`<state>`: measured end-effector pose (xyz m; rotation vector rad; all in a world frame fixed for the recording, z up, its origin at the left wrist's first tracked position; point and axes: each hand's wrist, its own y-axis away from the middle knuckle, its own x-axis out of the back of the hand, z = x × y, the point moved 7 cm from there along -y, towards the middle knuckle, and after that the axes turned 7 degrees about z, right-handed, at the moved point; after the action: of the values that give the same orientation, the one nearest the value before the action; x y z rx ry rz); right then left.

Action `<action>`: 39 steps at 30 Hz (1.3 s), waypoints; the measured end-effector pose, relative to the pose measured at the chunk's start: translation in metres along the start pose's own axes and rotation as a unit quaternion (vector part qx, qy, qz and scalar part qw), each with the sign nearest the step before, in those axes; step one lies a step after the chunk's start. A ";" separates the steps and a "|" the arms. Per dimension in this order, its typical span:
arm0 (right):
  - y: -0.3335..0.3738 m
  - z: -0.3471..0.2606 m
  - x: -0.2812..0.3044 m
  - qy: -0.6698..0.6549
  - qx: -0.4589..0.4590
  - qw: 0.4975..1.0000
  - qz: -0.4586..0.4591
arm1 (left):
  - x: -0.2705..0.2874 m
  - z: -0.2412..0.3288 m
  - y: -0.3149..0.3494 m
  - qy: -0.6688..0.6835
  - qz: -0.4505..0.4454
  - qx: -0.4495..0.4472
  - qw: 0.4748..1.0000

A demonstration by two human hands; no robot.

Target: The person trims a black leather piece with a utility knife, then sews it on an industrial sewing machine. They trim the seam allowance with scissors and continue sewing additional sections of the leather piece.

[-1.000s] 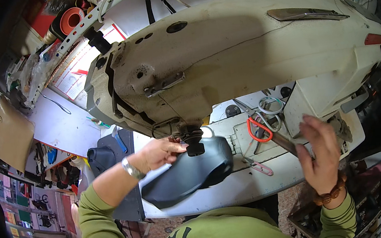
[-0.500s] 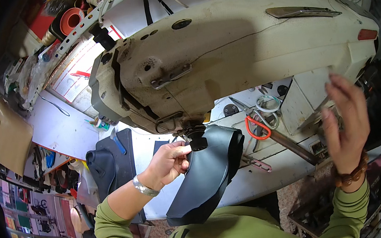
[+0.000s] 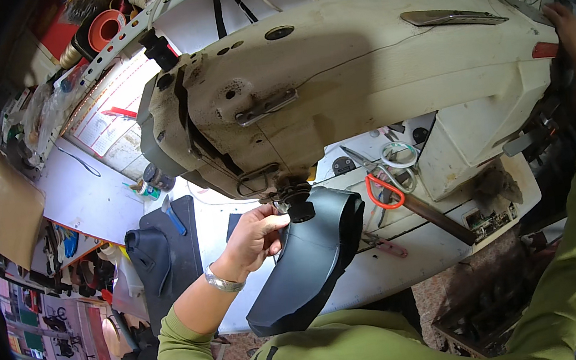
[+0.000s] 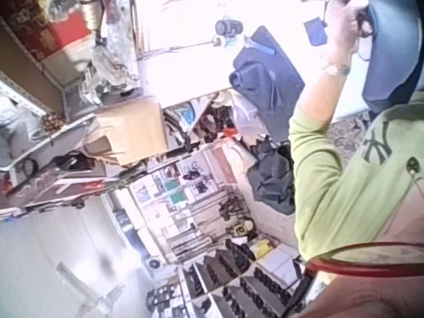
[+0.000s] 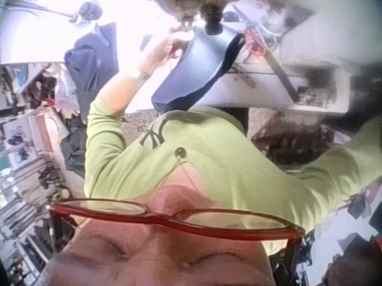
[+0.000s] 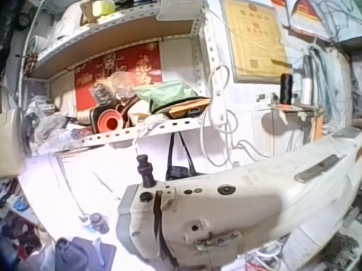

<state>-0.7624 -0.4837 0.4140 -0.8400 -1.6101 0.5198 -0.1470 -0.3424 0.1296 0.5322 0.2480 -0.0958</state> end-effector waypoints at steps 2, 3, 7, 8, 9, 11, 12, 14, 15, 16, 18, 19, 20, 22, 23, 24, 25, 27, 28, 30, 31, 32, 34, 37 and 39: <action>-0.034 0.025 -0.026 0.124 0.049 0.988 -0.080 | 0.000 0.000 0.000 0.000 0.007 0.002 1.000; -0.045 0.037 -0.039 0.131 0.039 0.980 -0.143 | 0.001 0.001 0.000 -0.015 0.004 -0.002 1.000; -0.033 0.037 -0.049 0.000 0.083 0.976 -0.201 | -0.001 0.002 -0.002 0.003 -0.008 -0.041 0.999; -0.019 0.034 -0.038 -0.051 0.082 0.985 -0.143 | -0.001 0.001 -0.003 0.009 -0.005 -0.049 0.999; -0.002 0.033 -0.026 -0.175 0.046 0.979 -0.097 | -0.001 0.000 -0.003 0.014 -0.001 -0.057 0.998; 0.047 0.046 -0.029 -0.417 -0.146 0.896 -0.046 | 0.002 -0.003 -0.004 0.020 0.018 -0.055 0.998; 0.075 0.039 -0.030 -0.507 -0.126 0.852 -0.034 | 0.000 -0.002 -0.004 0.024 0.012 -0.066 0.997; 0.132 0.054 -0.040 -0.483 -0.233 0.836 0.119 | 0.002 -0.004 -0.004 0.029 0.030 -0.067 0.997; 0.154 0.053 -0.047 -0.481 -0.235 0.833 0.141 | 0.001 -0.004 -0.003 0.030 0.031 -0.069 0.997; 0.175 0.061 -0.057 -0.500 -0.316 0.787 0.174 | 0.001 -0.004 -0.003 0.033 0.033 -0.072 0.996; 0.177 0.063 -0.060 -0.506 -0.349 0.772 0.163 | 0.000 -0.005 -0.003 0.034 0.038 -0.074 0.996; 0.161 0.062 -0.053 -0.528 -0.333 0.766 0.151 | 0.000 -0.005 -0.003 0.033 0.041 -0.075 0.996; 0.140 0.062 -0.038 -0.524 -0.300 0.778 0.174 | 0.002 -0.006 -0.002 0.030 0.055 -0.068 0.996; 0.080 0.046 0.000 -0.350 -0.118 0.914 0.166 | 0.001 -0.006 -0.002 0.041 0.054 -0.081 0.994; 0.056 0.036 0.009 -0.267 -0.029 0.954 0.134 | 0.000 -0.007 -0.001 0.046 0.056 -0.083 0.994; 0.039 0.042 -0.010 -0.236 -0.098 0.967 0.017 | 0.000 -0.007 -0.001 0.052 0.057 -0.086 0.993; 0.035 0.038 -0.008 -0.132 -0.024 0.991 0.026 | 0.001 -0.008 -0.001 0.052 0.064 -0.082 0.993; 0.045 0.035 -0.009 -0.108 0.046 0.989 0.088 | 0.000 -0.008 0.000 0.055 0.060 -0.087 0.993; 0.062 0.047 -0.009 -0.183 -0.006 0.975 0.129 | 0.001 -0.009 0.000 0.055 0.068 -0.081 0.993; 0.097 0.059 -0.014 -0.183 -0.073 0.955 0.220 | -0.001 -0.008 0.000 0.058 0.066 -0.085 0.993; 0.107 0.060 -0.019 -0.250 -0.085 0.942 0.206 | 0.000 -0.009 0.001 0.059 0.074 -0.081 0.992; 0.118 0.059 -0.027 -0.313 -0.099 0.928 0.176 | 0.000 -0.008 0.002 0.057 0.076 -0.084 0.992; 0.133 0.056 -0.040 -0.439 -0.162 0.873 0.139 | 0.000 -0.009 0.001 0.056 0.088 -0.077 0.991; 0.157 0.045 -0.049 -0.499 -0.224 0.818 0.179 | -0.001 -0.009 0.001 0.073 0.081 -0.081 0.991; 0.170 0.040 -0.060 -0.590 -0.291 0.735 0.166 | -0.002 -0.009 0.002 0.075 0.077 -0.086 0.990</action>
<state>-0.7577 -0.4162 0.2422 -1.4233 -2.9205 0.9281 -0.1506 -0.3361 0.1229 0.3850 0.3581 0.1148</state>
